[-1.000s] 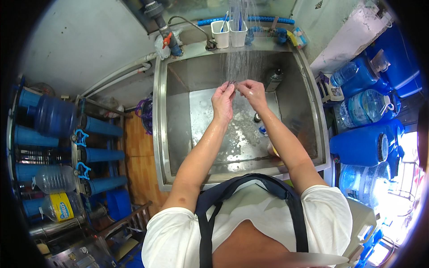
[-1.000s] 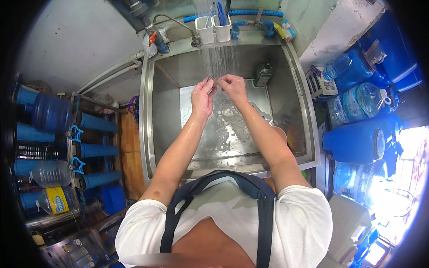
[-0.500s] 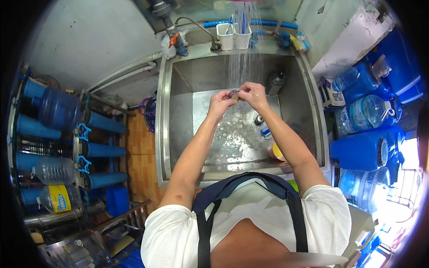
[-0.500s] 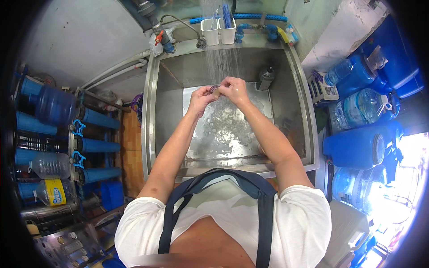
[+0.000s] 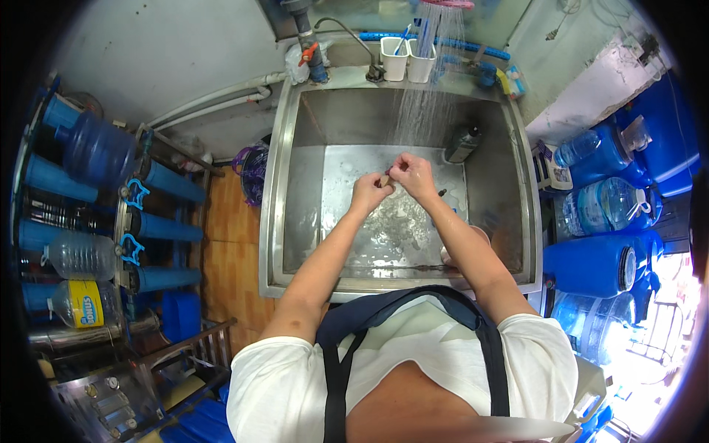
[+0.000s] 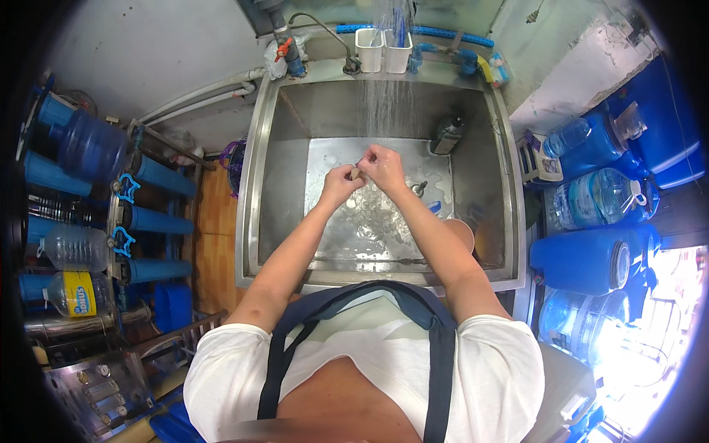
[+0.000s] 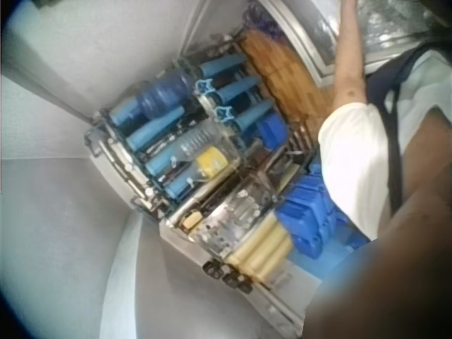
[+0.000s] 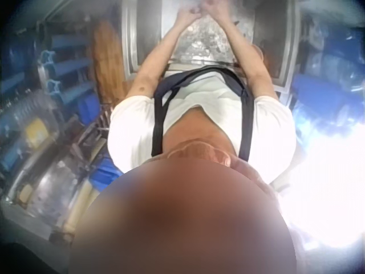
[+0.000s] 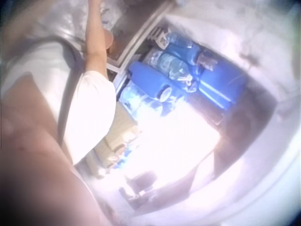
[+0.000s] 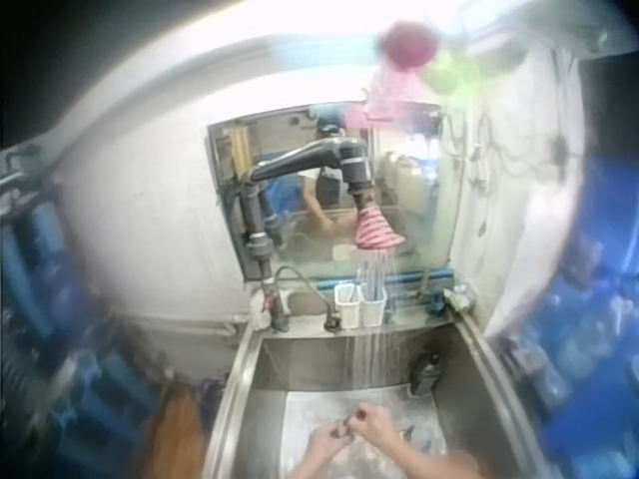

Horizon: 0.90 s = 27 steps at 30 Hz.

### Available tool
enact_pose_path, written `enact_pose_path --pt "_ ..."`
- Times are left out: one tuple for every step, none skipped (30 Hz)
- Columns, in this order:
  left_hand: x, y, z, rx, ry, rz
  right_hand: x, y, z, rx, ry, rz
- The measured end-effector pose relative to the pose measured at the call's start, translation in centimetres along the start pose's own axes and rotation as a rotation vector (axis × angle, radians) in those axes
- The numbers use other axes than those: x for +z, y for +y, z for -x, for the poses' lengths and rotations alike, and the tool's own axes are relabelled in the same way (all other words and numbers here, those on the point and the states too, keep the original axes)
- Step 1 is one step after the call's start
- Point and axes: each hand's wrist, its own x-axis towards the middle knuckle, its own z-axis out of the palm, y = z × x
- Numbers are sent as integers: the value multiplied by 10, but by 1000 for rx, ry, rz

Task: The person washes a plastic container lid under running water, then places it on a shelf with other containers. They then retrieve a small purple seal and apply it to the neck of a blue water jug, repeating this process for several jugs.

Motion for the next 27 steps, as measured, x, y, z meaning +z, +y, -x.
enact_pose_path --pt "2 0 1 2 7 26 0 0 -2 28 6 44" --pt "4 1 2 19 3 59 1 1 -4 18 18 66" --pt "7 2 4 12 17 153 2 4 -5 56 5 99" --pt "9 3 6 -18 25 174 3 9 -6 59 -3 110" --pt "11 5 8 -32 26 204 5 15 -7 78 -4 129" --pt "13 6 12 -47 34 235 9 22 -7 83 -9 139" --pt "15 7 15 -97 31 227 13 29 -6 102 -5 156" --pt "15 7 20 -21 20 284 16 36 -5 111 -10 151" --pt "16 7 27 15 5 332 19 42 -4 34 97 294" --pt "17 7 32 52 -10 379 14 48 -4 163 83 214" --pt "15 6 34 95 -39 433 6 53 -2 311 35 117" --pt "14 5 37 69 31 380 0 55 1 505 3 49" --pt "11 4 37 55 92 337 -5 54 3 611 -85 -195" --pt "10 2 37 67 151 313 -5 51 7 566 -182 -348" --pt "7 0 35 21 173 256 -7 47 12 579 -246 -451" --pt "6 -1 33 17 171 179 -7 42 14 561 -330 -576" --pt "5 -1 32 -2 159 107 -4 36 19 483 -387 -599" --pt "4 -1 31 -72 144 18 2 31 22 468 -346 -527" --pt "5 1 31 -100 136 6 8 26 23 389 -334 -509" --pt "7 3 31 -40 161 39 12 24 23 300 -329 -502" --pt "9 6 31 -20 184 53 17 22 22 298 -265 -379" --pt "11 9 33 -5 186 73 20 23 21 291 -224 -401" --pt "12 12 33 35 226 39 24 24 20 327 -173 -405" --pt "13 15 34 32 240 11 27 27 20 384 -127 -404" --pt "14 17 35 42 237 -4 27 31 18 446 -97 -522" --pt "14 18 36 57 268 -30 28 35 16 530 -72 -637" --pt "16 18 36 192 249 -12 28 40 14 581 -42 -767"
